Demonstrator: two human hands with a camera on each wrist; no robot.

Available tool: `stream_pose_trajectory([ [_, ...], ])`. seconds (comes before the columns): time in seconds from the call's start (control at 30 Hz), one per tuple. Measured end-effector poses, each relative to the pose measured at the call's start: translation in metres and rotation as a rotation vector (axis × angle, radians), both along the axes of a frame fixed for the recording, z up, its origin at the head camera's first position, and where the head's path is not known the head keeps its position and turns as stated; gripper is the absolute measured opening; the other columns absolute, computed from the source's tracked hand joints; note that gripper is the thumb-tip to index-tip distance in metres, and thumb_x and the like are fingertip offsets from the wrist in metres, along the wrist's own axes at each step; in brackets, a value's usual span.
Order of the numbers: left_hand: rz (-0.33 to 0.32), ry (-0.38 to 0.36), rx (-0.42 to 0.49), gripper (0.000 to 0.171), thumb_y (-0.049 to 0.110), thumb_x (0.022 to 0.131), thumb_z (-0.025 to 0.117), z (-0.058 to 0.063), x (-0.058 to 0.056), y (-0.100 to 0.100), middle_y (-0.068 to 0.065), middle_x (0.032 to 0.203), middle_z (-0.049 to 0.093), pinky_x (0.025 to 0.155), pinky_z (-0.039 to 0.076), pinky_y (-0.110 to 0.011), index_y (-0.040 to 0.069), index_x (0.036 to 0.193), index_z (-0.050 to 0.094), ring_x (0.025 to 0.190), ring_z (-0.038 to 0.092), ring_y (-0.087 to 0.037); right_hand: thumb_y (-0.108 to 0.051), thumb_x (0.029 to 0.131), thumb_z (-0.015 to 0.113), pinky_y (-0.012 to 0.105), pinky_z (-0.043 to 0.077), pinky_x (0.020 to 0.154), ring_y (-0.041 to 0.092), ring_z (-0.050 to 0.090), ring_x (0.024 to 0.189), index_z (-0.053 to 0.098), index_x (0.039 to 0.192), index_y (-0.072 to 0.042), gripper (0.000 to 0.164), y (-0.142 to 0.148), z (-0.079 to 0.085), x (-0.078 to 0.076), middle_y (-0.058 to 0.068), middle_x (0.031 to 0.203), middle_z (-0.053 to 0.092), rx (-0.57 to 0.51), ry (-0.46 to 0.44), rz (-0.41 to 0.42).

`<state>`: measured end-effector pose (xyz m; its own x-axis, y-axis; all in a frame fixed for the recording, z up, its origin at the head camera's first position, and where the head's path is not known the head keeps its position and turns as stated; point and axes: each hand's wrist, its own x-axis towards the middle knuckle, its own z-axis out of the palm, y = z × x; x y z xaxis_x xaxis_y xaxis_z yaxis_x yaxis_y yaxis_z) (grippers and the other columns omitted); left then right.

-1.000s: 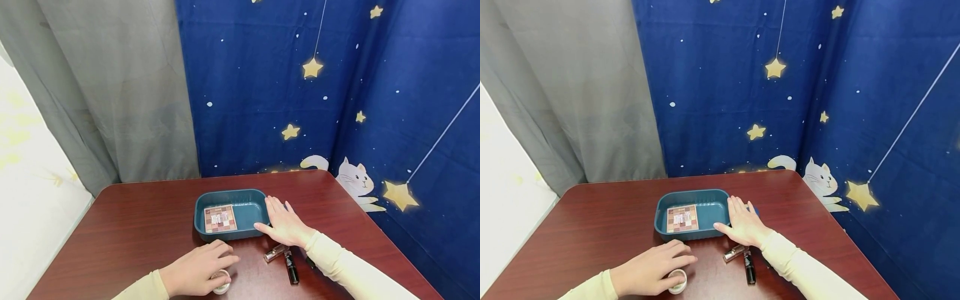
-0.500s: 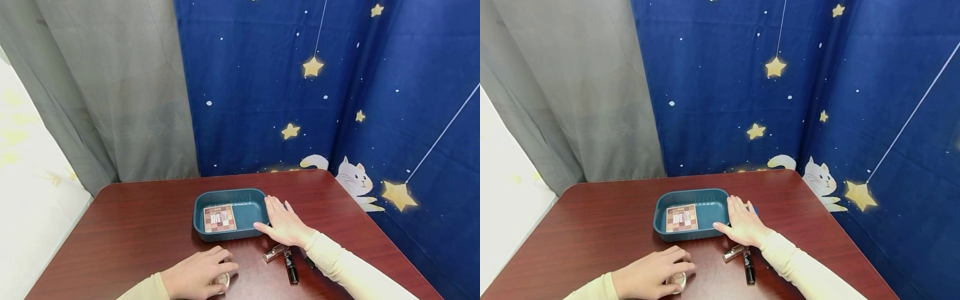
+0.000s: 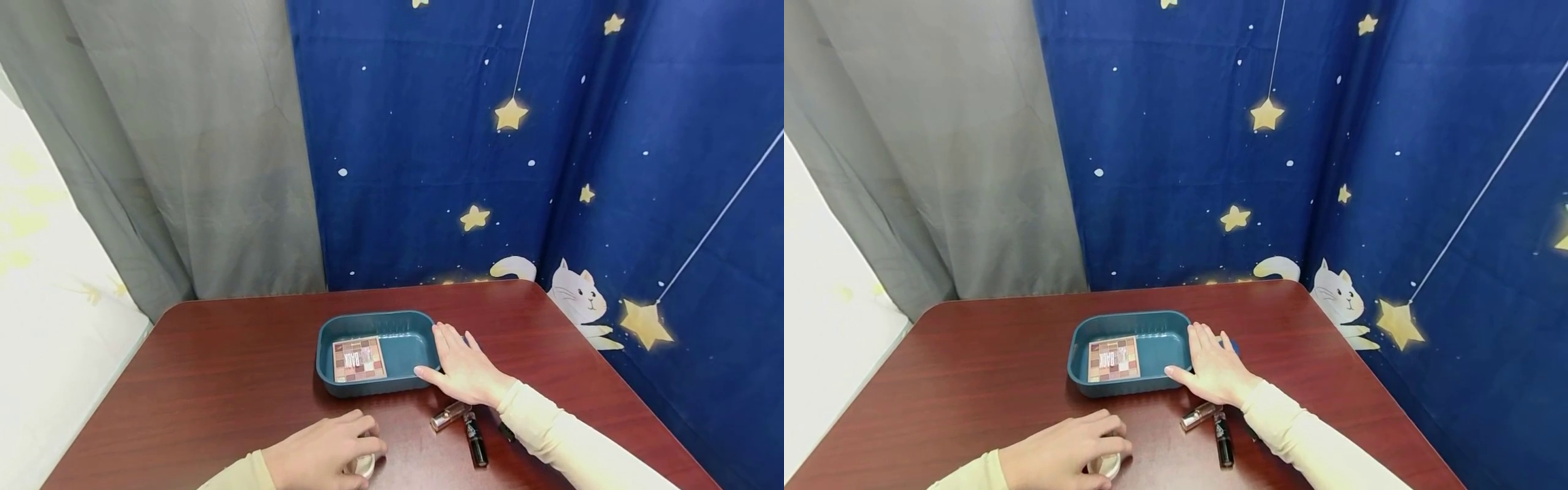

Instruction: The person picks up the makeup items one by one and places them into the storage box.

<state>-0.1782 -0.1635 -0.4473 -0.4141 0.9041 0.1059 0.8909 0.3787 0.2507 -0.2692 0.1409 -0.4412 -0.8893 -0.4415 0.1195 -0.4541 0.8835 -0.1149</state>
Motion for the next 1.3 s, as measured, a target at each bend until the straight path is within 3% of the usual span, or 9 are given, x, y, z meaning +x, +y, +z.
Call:
stream_pose_trajectory([
  [0.07,0.003,-0.039,-0.031,0.034,0.040,0.096,0.068,0.001,0.000,0.000,0.017,0.113,0.054,0.076,0.045,-0.013,0.032,0.128,0.063,0.098,0.047,0.002,-0.082,0.092,0.028,0.058,0.017,0.118,0.029,0.023,0.150,0.022,0.159,0.001,0.107,0.000,0.000,0.001,0.016,0.163,0.026,-0.001,-0.008,-0.002],
  [0.2,0.002,-0.033,-0.051,0.030,0.039,0.095,0.070,0.002,0.000,0.002,0.019,0.110,0.055,0.077,0.046,-0.013,0.031,0.124,0.065,0.096,0.047,0.003,-0.083,0.091,0.028,0.058,0.017,0.118,0.029,0.022,0.151,0.022,0.159,0.000,0.107,0.001,0.001,0.001,0.015,0.164,0.025,0.007,-0.018,-0.001],
  [0.47,-0.012,0.127,0.055,0.018,0.030,0.091,0.075,0.007,0.001,0.005,0.017,0.096,0.053,0.073,0.039,-0.010,0.028,0.107,0.067,0.087,0.045,0.002,-0.081,0.092,0.030,0.058,0.018,0.117,0.029,0.023,0.150,0.022,0.159,0.000,0.106,0.001,0.003,0.001,0.015,0.164,0.025,0.001,-0.007,0.008],
  [0.93,0.002,0.217,0.119,0.017,0.025,0.088,0.076,0.037,-0.009,0.008,0.014,0.097,0.052,0.073,0.040,-0.011,0.024,0.101,0.066,0.087,0.045,-0.002,-0.080,0.093,0.032,0.059,0.017,0.117,0.030,0.023,0.150,0.022,0.158,0.001,0.105,0.002,0.000,-0.003,0.016,0.163,0.025,-0.004,0.001,0.007],
  [1.13,0.014,0.205,0.110,0.019,0.025,0.090,0.075,0.052,-0.014,0.008,0.011,0.098,0.052,0.073,0.042,-0.013,0.024,0.105,0.065,0.084,0.047,-0.002,-0.083,0.091,0.028,0.057,0.016,0.118,0.028,0.021,0.151,0.019,0.160,-0.001,0.107,0.001,0.001,-0.002,0.014,0.164,0.023,0.004,-0.014,-0.007],
  [1.3,0.026,0.235,0.096,0.021,0.026,0.089,0.076,0.058,-0.018,0.008,0.011,0.095,0.051,0.076,0.044,-0.019,0.024,0.106,0.066,0.085,0.047,-0.004,-0.080,0.093,0.033,0.059,0.017,0.117,0.030,0.024,0.150,0.022,0.158,0.001,0.105,0.001,0.003,-0.001,0.016,0.163,0.026,-0.008,-0.005,0.010],
])
